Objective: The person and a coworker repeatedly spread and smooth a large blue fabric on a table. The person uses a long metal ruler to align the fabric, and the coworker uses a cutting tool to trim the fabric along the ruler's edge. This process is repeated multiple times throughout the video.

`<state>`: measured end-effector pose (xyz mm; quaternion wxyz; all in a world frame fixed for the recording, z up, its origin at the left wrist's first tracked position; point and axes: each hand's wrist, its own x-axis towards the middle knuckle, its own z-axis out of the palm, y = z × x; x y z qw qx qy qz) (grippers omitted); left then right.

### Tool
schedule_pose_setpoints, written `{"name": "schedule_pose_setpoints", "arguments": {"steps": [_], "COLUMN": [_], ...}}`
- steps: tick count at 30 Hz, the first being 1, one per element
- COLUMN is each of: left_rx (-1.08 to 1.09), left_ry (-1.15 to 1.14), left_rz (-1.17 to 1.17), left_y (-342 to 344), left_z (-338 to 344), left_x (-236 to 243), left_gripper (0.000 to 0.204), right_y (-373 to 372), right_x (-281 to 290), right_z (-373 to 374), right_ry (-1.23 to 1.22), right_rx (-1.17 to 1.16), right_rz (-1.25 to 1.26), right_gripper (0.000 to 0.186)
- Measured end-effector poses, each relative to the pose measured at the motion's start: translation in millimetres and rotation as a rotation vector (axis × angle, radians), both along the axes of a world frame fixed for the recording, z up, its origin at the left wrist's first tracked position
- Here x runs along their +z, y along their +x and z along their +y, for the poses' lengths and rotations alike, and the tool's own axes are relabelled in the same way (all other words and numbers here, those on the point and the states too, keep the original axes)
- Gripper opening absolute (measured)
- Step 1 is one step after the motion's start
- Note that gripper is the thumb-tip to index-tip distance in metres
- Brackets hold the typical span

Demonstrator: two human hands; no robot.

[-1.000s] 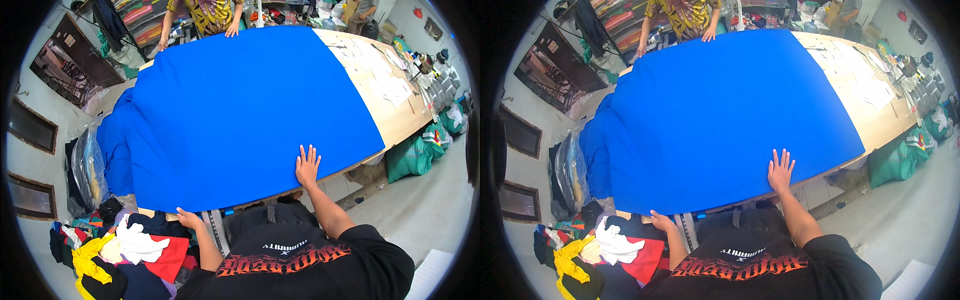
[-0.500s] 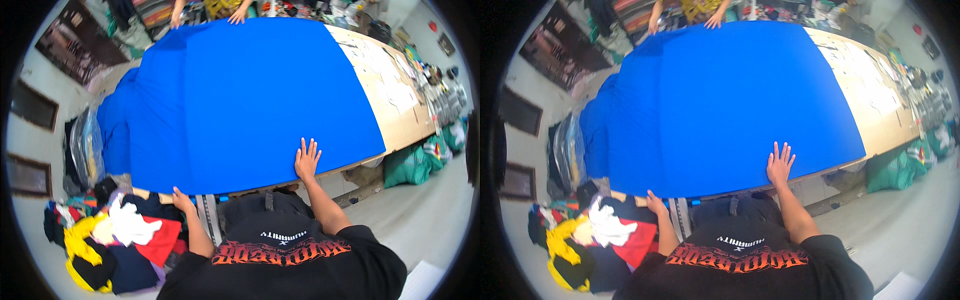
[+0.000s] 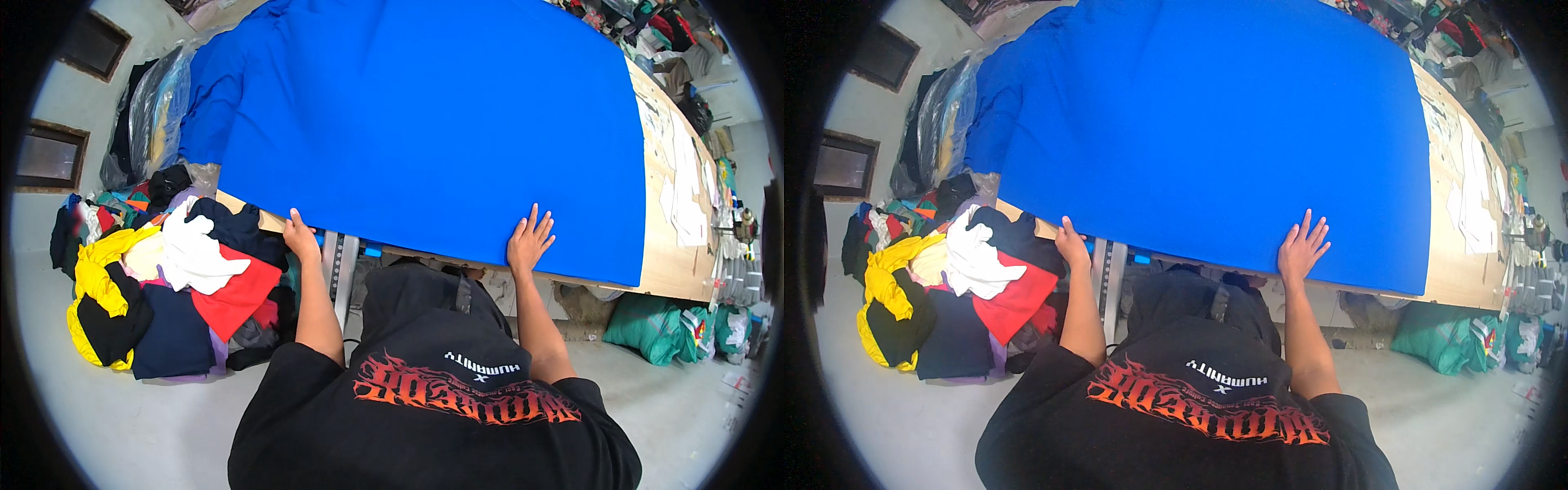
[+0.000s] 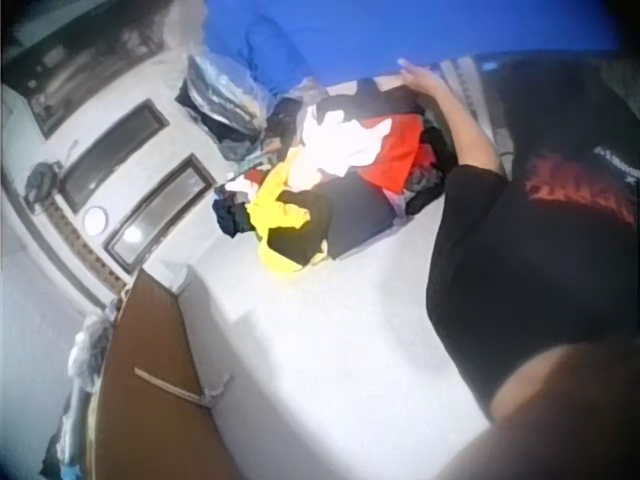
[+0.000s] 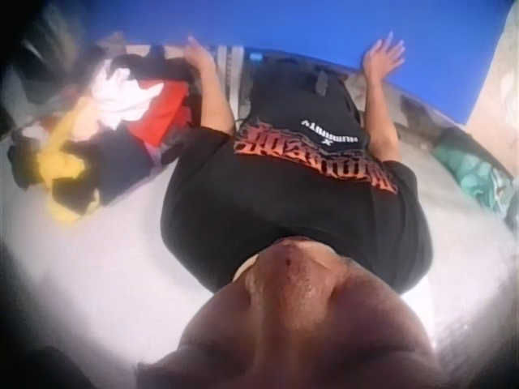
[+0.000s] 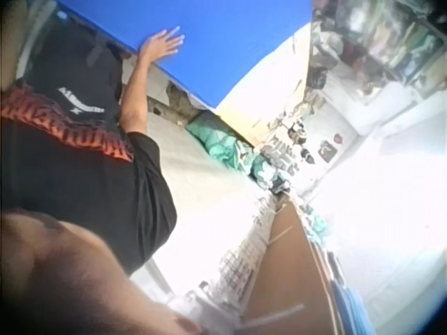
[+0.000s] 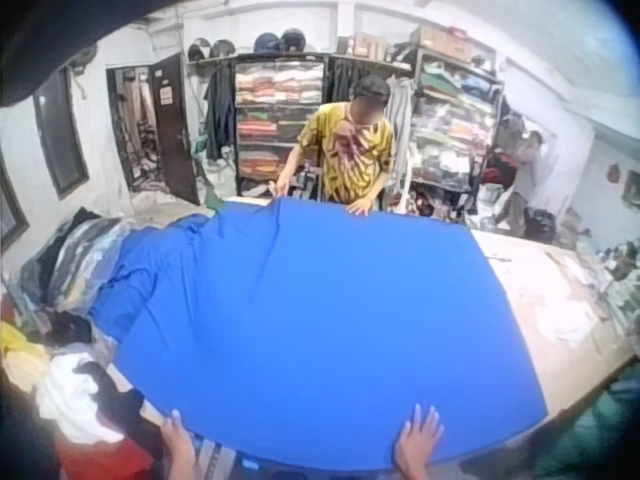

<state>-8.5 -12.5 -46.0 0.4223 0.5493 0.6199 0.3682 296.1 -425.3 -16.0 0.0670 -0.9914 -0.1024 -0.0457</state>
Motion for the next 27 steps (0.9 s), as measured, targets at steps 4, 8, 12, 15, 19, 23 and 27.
{"name": "schedule_pose_setpoints", "arguments": {"steps": [4,8,12,15,19,23,27], "left_rx": [0.048,0.049,-0.034,-0.03,-0.061,-0.237,0.13], "left_ry": [-0.067,0.015,-0.029,-0.058,-0.095,-0.231,0.286], "left_rz": [0.07,-0.072,0.273,0.29,0.284,0.332,0.187], "left_y": [-12.5,-6.2,-25.7,-15.4,5.6,6.2,33.9], "left_z": [3.9,-15.5,1.7,5.3,8.1,-4.2,10.1], "left_x": [-14.3,-4.9,-23.7,-20.5,-20.9,23.6,-3.1], "left_gripper": [0.053,0.053,0.056,0.055,0.055,0.037,0.026], "right_y": [-0.8,2.3,0.3,-0.6,-3.6,-0.4,8.1], "right_x": [-5.0,-2.5,12.1,12.5,13.9,16.9,14.5], "right_z": [-5.8,-6.6,1.7,-2.4,-13.4,-21.2,-0.3], "right_ry": [0.017,0.02,0.07,0.086,0.086,0.01,0.097], "right_rx": [0.009,-0.006,-0.006,-0.023,-0.06,-0.014,0.007], "right_rz": [-0.05,-0.035,-0.009,-0.005,-0.08,-0.123,-0.089], "right_gripper": [0.058,0.058,0.058,0.058,0.056,0.052,0.057]}}
